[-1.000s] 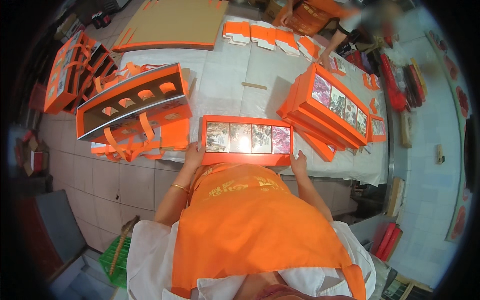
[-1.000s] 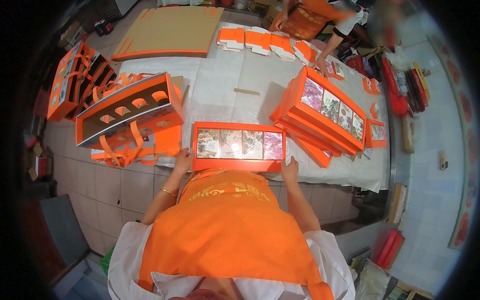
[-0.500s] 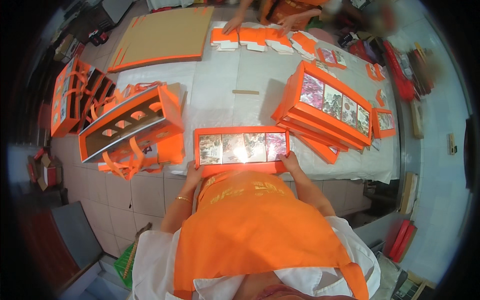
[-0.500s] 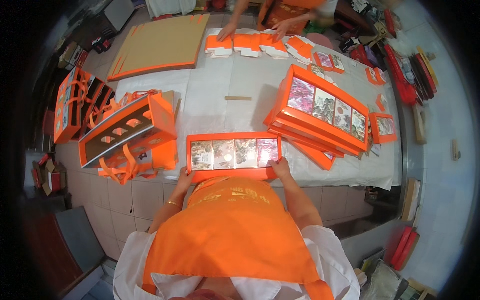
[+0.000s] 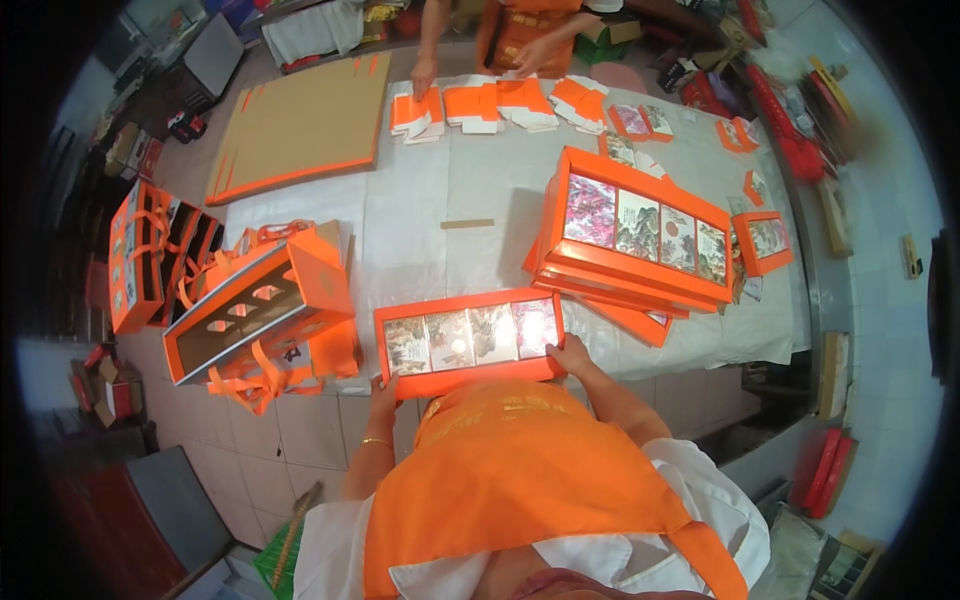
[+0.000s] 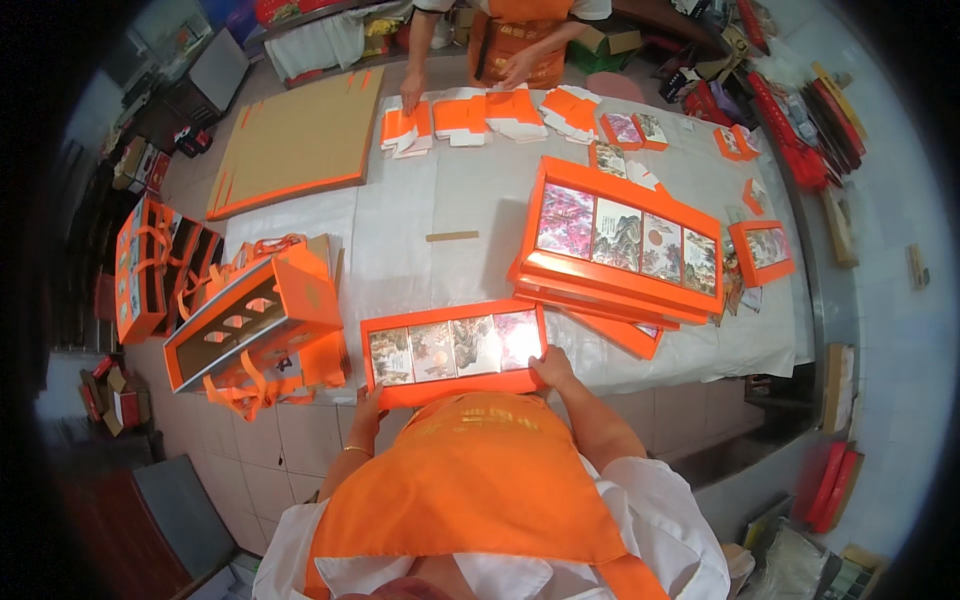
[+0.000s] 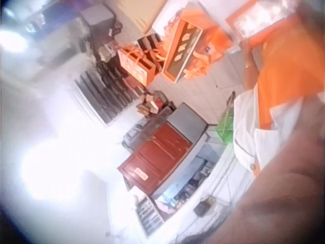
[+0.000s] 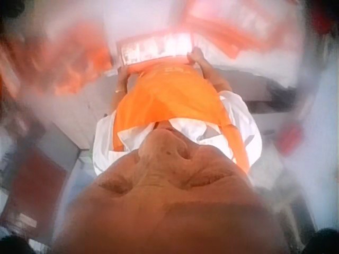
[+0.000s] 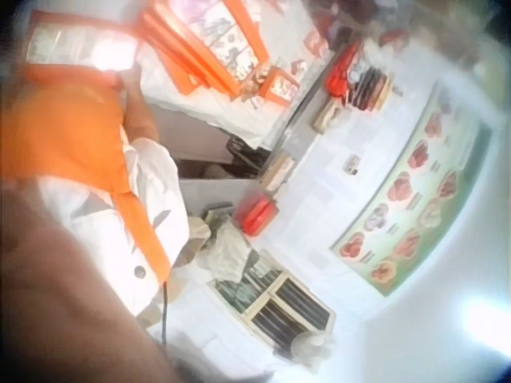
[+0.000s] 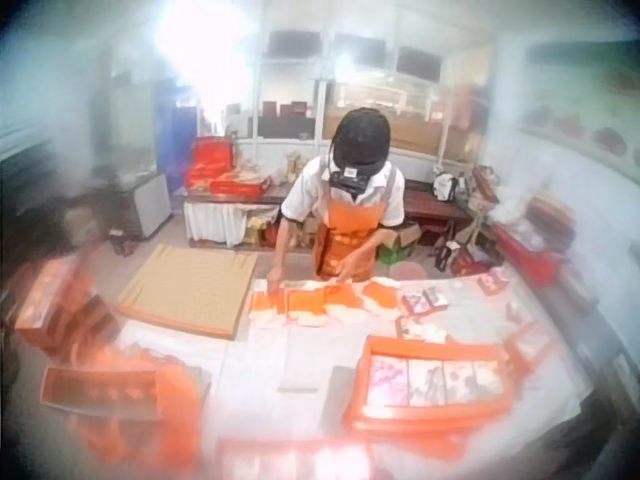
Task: The person assembles orange cardboard boxes by placing small, individually wrapped items into the compartments of the box base. They then fold the cardboard flaps to close the boxes and stack the finished units on the table.
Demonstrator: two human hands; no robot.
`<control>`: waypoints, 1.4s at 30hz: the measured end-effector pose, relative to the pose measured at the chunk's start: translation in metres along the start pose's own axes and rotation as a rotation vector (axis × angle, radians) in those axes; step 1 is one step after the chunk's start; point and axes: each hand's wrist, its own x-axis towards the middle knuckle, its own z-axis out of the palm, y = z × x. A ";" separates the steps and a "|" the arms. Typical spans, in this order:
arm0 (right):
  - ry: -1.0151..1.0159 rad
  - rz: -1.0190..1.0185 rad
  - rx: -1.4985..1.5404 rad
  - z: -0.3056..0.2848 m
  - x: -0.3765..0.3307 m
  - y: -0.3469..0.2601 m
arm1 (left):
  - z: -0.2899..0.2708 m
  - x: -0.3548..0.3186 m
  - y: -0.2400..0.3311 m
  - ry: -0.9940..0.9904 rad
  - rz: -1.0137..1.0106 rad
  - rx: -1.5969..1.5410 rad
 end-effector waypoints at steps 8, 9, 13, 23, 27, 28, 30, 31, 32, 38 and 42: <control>-0.094 0.005 -0.039 0.000 0.012 0.013 | 0.002 -0.006 0.005 0.011 0.012 0.038; -0.100 0.004 -0.043 0.000 0.011 0.011 | 0.001 -0.004 0.003 0.016 0.005 0.044; -0.151 0.012 -0.028 0.002 0.015 0.016 | -0.003 0.007 -0.003 -0.005 0.012 0.078; -0.014 -0.058 0.035 -0.006 -0.005 0.014 | -0.013 0.018 -0.004 0.173 0.231 0.517; 0.312 0.077 0.250 -0.021 -0.022 0.093 | 0.016 0.004 0.003 0.517 0.918 0.735; 0.400 0.181 0.517 -0.034 -0.031 0.118 | 0.023 0.003 0.008 0.416 0.964 0.679; 0.638 0.350 0.920 -0.070 -0.050 0.156 | 0.048 -0.007 0.028 0.219 1.029 0.558; 0.774 0.413 1.044 -0.095 -0.056 0.167 | 0.060 -0.023 0.047 0.056 0.885 0.495; 0.822 0.356 1.073 -0.117 -0.064 0.182 | 0.076 -0.031 0.068 -0.110 0.810 0.436; 0.843 0.018 1.242 -0.256 -0.025 0.192 | 0.223 -0.069 0.193 -0.611 0.571 0.186; 0.434 -0.257 1.374 -0.311 0.023 0.148 | 0.315 -0.060 0.241 -0.775 0.443 -0.025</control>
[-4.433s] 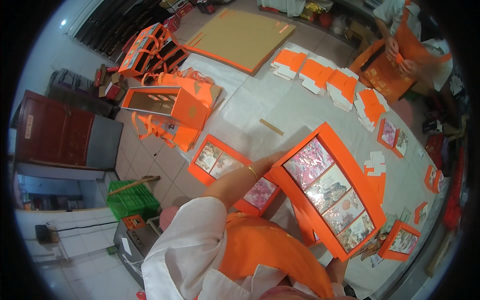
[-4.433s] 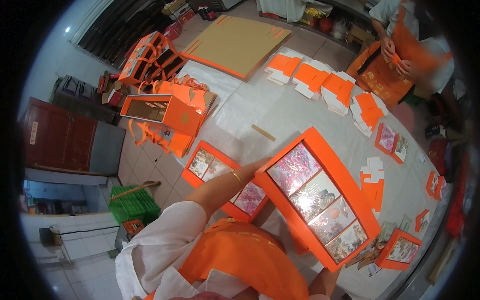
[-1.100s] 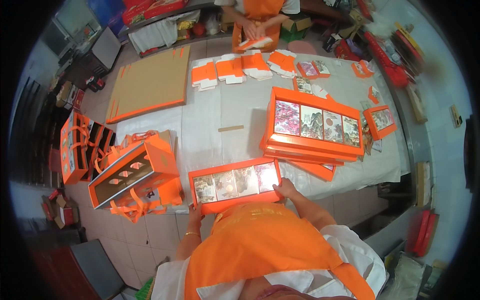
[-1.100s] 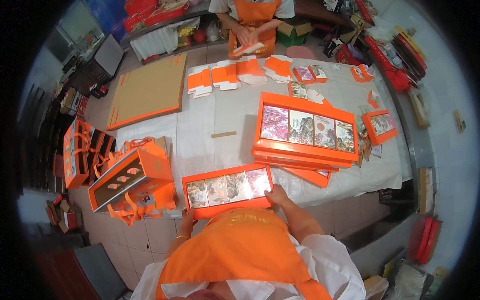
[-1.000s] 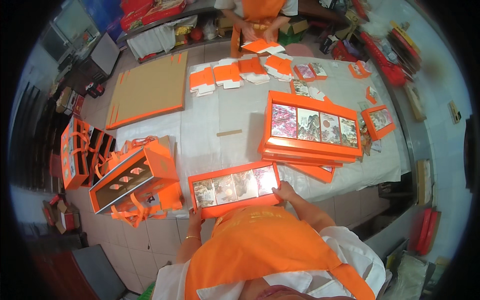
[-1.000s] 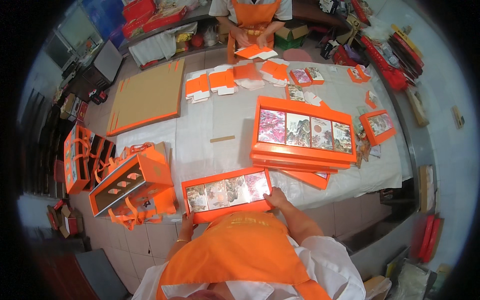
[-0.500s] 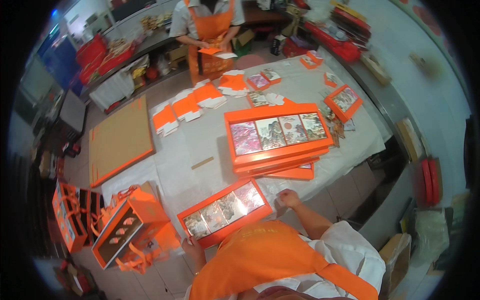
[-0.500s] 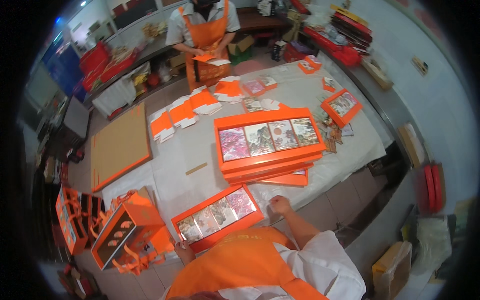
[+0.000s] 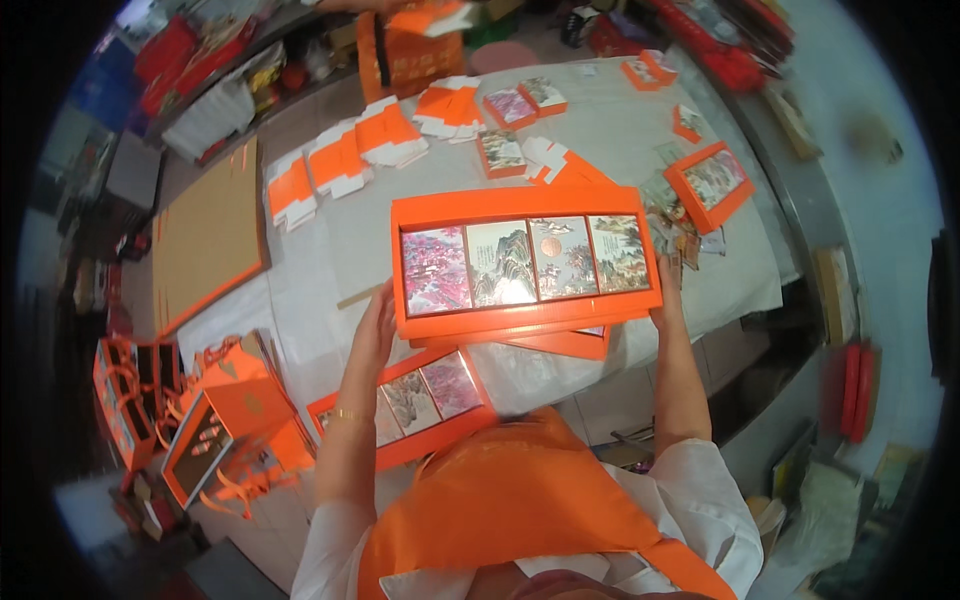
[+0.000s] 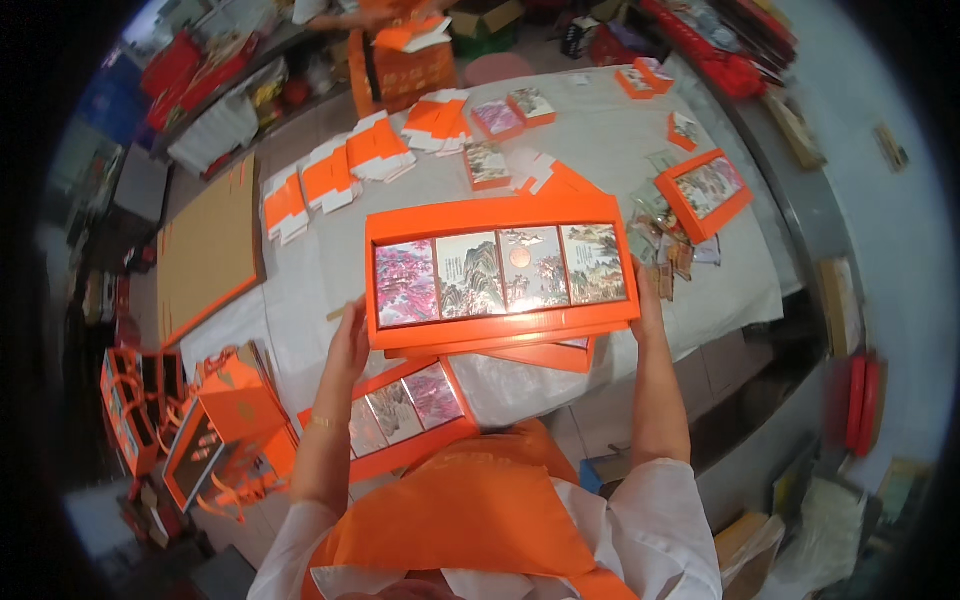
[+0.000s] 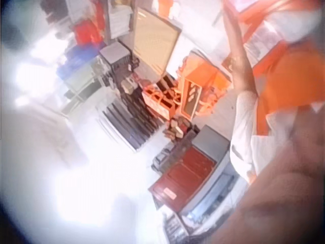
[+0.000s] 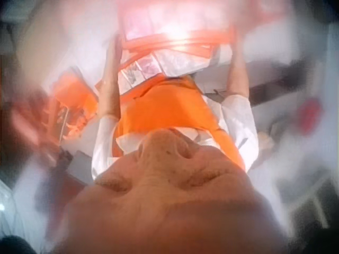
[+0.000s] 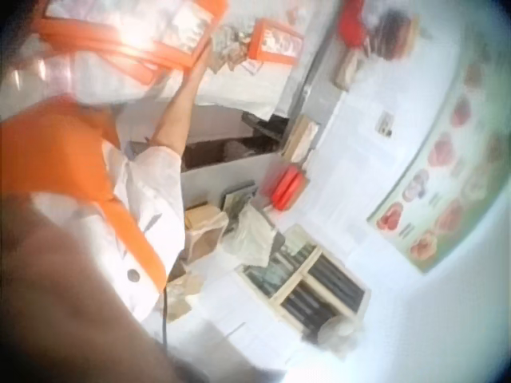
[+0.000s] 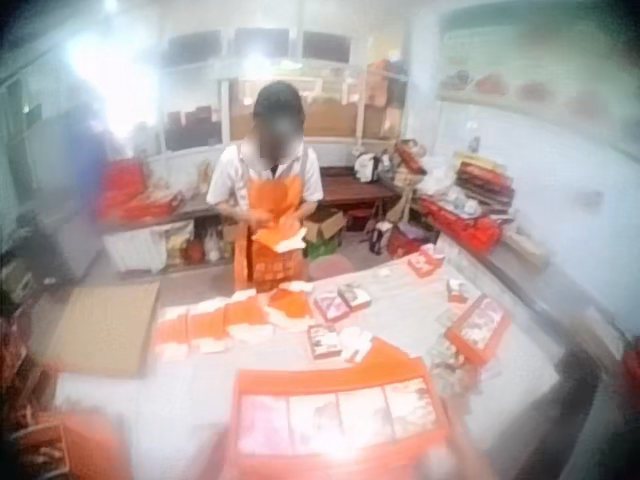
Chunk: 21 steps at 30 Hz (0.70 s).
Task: The person assembles orange cardboard boxes by placing small, individually wrapped items into the compartments of the box base. They then fold the cardboard flaps to close the boxes and stack the finished units on the table.
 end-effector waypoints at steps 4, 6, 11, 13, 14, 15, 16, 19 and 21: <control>-0.169 0.117 0.085 0.024 0.040 -0.003 | 0.011 0.069 -0.006 0.016 -0.198 -0.151; -0.144 0.153 0.093 0.015 0.052 0.007 | 0.013 0.089 -0.013 0.037 -0.227 -0.169; -0.046 0.241 0.097 -0.005 0.061 0.035 | 0.018 0.113 -0.025 0.087 -0.235 -0.183; -0.020 0.262 0.089 -0.012 0.060 0.043 | 0.018 0.113 -0.030 0.102 -0.232 -0.190; -0.022 0.276 0.081 -0.012 0.061 0.046 | 0.013 0.108 -0.034 0.120 -0.225 -0.198; -0.005 0.282 0.080 -0.017 0.059 0.047 | 0.015 0.108 -0.034 0.118 -0.223 -0.197; 0.001 0.288 0.078 -0.020 0.059 0.049 | 0.015 0.106 -0.035 0.118 -0.223 -0.201; 0.033 0.304 0.076 -0.031 0.053 0.050 | 0.018 0.102 -0.042 0.100 -0.215 -0.191; 0.045 0.312 0.062 -0.035 0.052 0.048 | 0.018 0.095 -0.046 0.106 -0.207 -0.193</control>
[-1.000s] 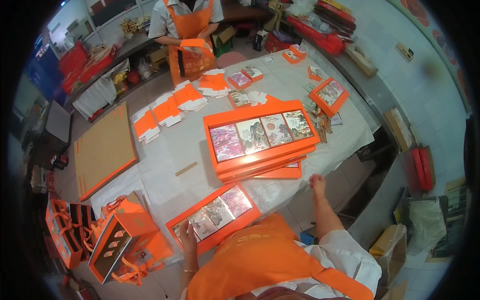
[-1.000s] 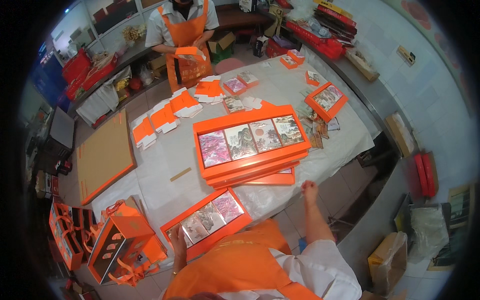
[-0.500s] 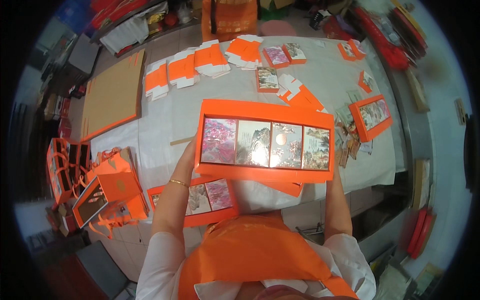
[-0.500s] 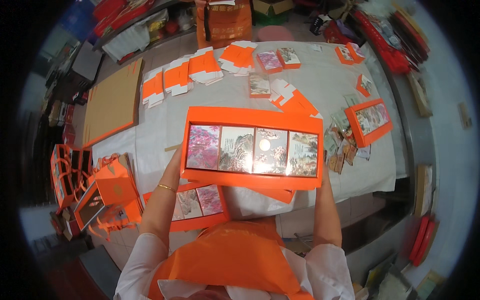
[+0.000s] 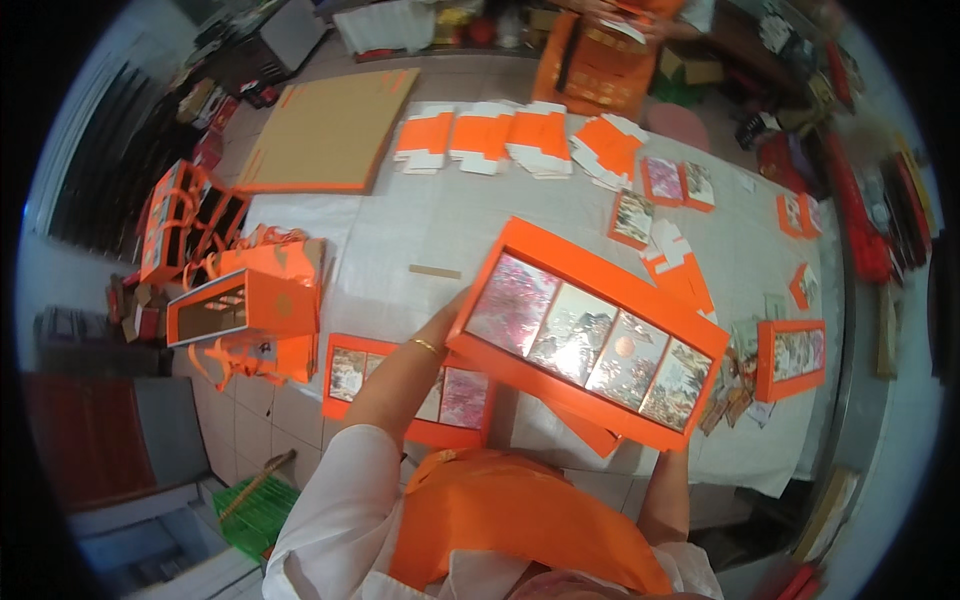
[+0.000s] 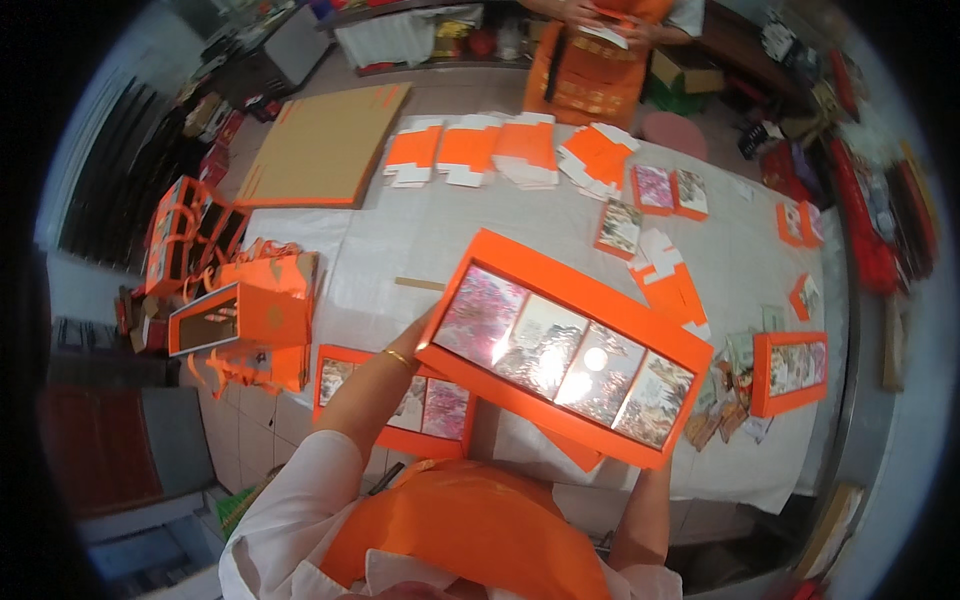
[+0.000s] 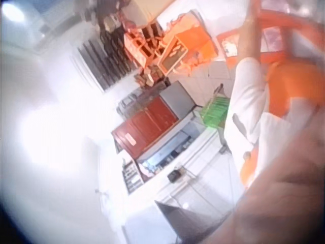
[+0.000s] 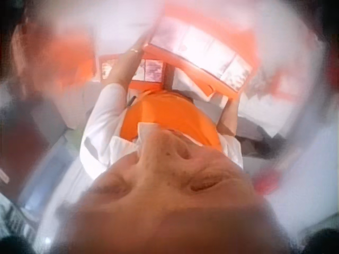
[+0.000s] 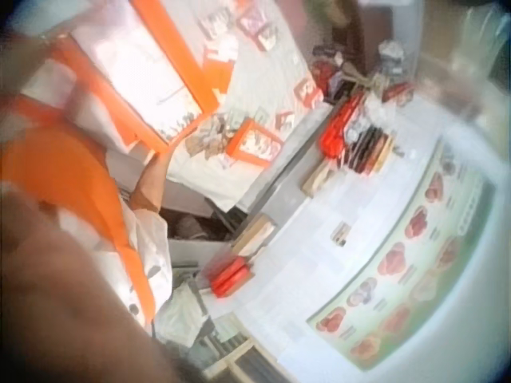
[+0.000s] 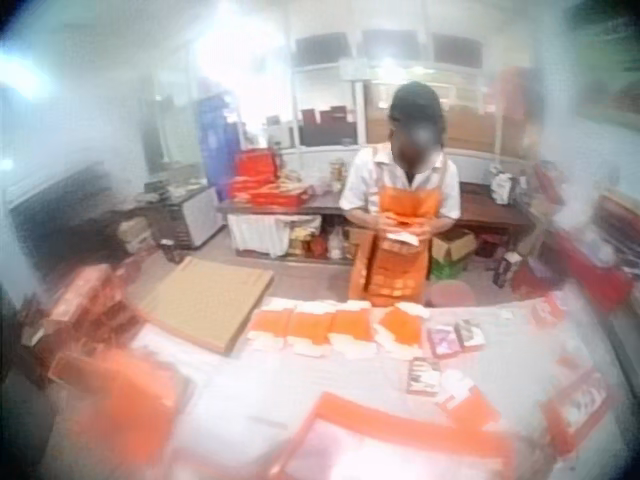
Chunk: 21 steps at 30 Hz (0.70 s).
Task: The person assembles orange cardboard boxes by placing small, individually wrapped items into the compartments of the box base. They then fold the cardboard flaps to close the boxes and stack the finished units on the table.
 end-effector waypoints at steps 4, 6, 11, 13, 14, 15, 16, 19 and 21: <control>0.029 -0.001 -0.025 -0.005 -0.006 -0.002 | -0.012 -0.009 -0.007 0.004 -0.001 -0.008; 0.048 -0.003 -0.025 -0.013 -0.012 -0.002 | -0.008 -0.010 -0.012 -0.008 -0.012 -0.005; 0.041 -0.010 -0.033 -0.008 0.007 0.006 | -0.011 0.006 -0.012 0.015 -0.012 0.011; 0.030 -0.002 -0.031 0.003 0.012 0.009 | -0.008 0.010 -0.007 0.023 -0.008 0.009; 0.032 -0.004 -0.026 0.004 0.014 0.010 | -0.005 0.012 -0.004 0.029 -0.007 0.015; 0.036 -0.001 -0.017 0.005 0.014 0.012 | -0.006 0.009 -0.004 0.042 -0.009 0.023; 0.045 -0.007 -0.013 0.005 0.015 0.010 | -0.005 0.010 -0.005 0.044 -0.012 0.031; 0.079 -0.011 0.003 0.000 0.013 0.011 | -0.003 0.008 -0.006 0.061 -0.023 0.045; 0.095 -0.009 -0.003 -0.005 0.009 0.013 | -0.005 0.003 -0.009 0.080 -0.023 0.049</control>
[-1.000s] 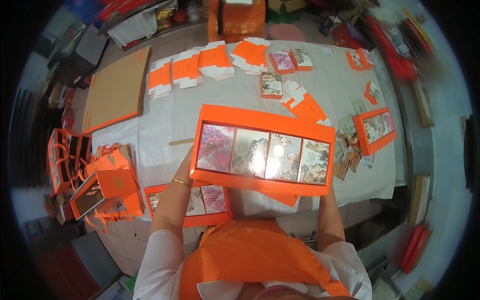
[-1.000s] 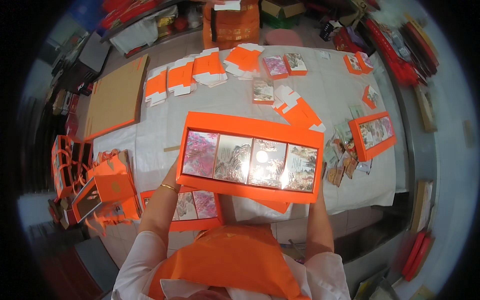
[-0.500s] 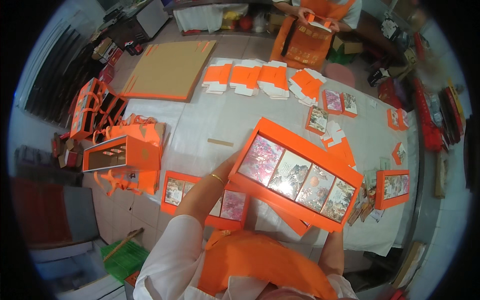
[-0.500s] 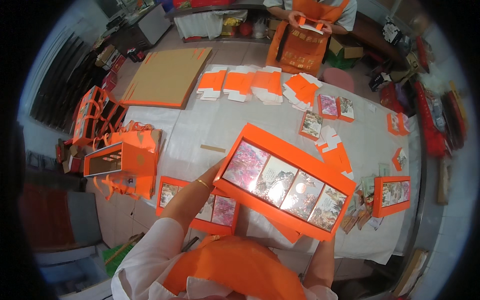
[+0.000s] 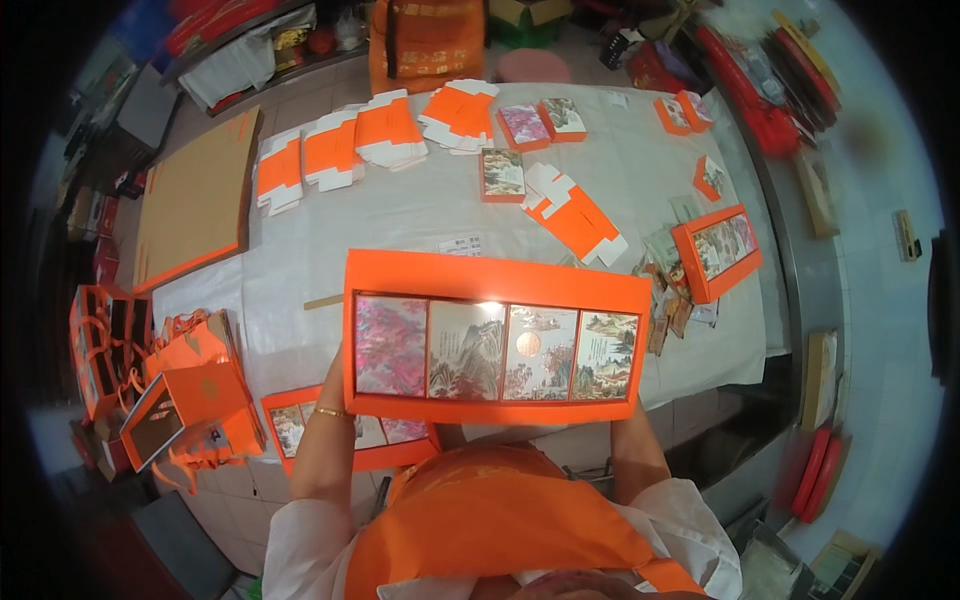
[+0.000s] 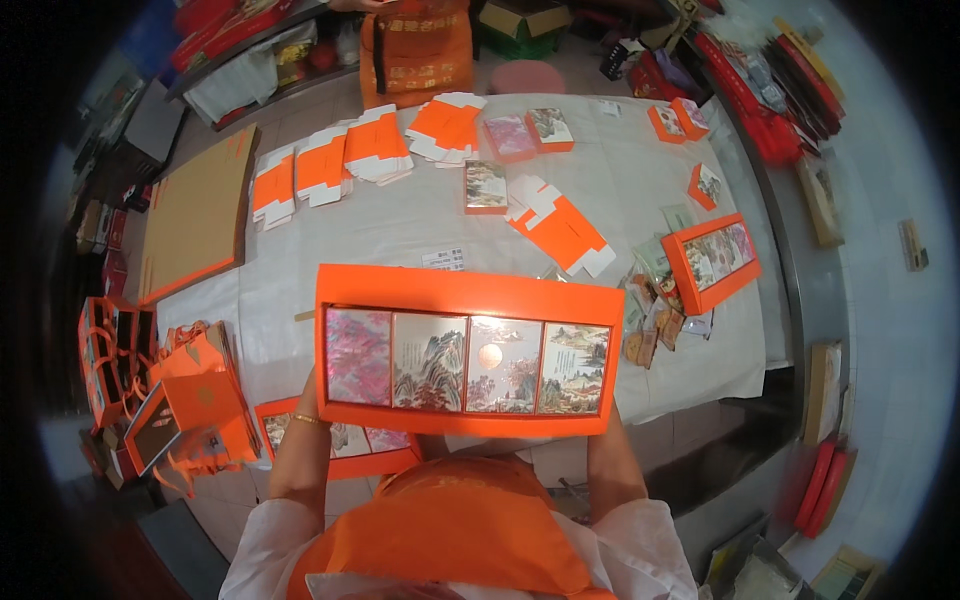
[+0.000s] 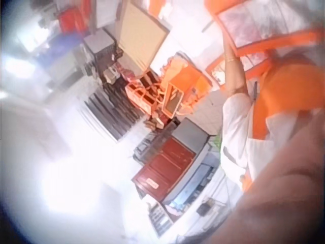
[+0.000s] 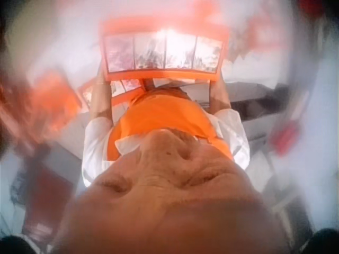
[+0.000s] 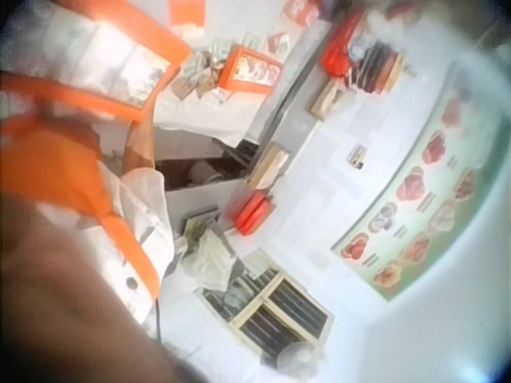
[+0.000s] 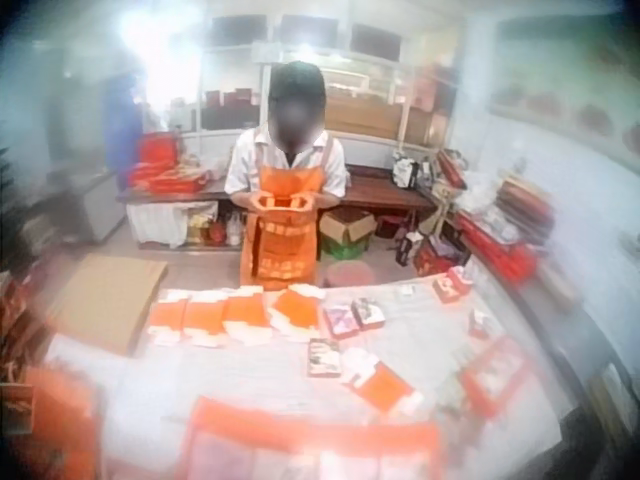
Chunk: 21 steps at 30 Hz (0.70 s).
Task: The person assembles orange cardboard boxes by placing small, individually wrapped items into the compartments of the box base. They then fold the cardboard flaps to close the boxes and stack the finished units on the table.
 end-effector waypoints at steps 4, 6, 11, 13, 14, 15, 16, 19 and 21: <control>0.041 0.009 -0.043 -0.018 -0.008 -0.004 | -0.008 -0.010 -0.006 0.041 0.025 -0.018; 0.058 0.032 -0.080 -0.029 -0.015 -0.009 | -0.007 -0.016 -0.007 0.071 0.056 -0.025; 0.123 0.090 -0.137 -0.060 -0.040 -0.021 | 0.010 -0.023 -0.004 0.146 0.122 0.001; 0.102 0.129 -0.171 -0.063 -0.039 -0.019 | 0.002 -0.038 -0.007 0.264 0.160 0.017; 0.088 0.146 -0.179 -0.060 -0.040 -0.017 | -0.006 -0.048 -0.010 0.330 0.182 0.033; 0.060 0.168 -0.188 -0.054 -0.036 -0.015 | -0.015 -0.056 -0.008 0.410 0.199 0.051; 0.035 0.184 -0.198 -0.048 -0.032 -0.012 | -0.026 -0.066 -0.007 0.489 0.223 0.069; -0.087 0.241 -0.201 -0.015 -0.023 0.008 | -0.065 -0.101 0.002 0.722 0.257 0.147; -0.193 0.269 -0.200 0.012 -0.018 0.021 | -0.089 -0.127 -0.002 0.835 0.260 0.185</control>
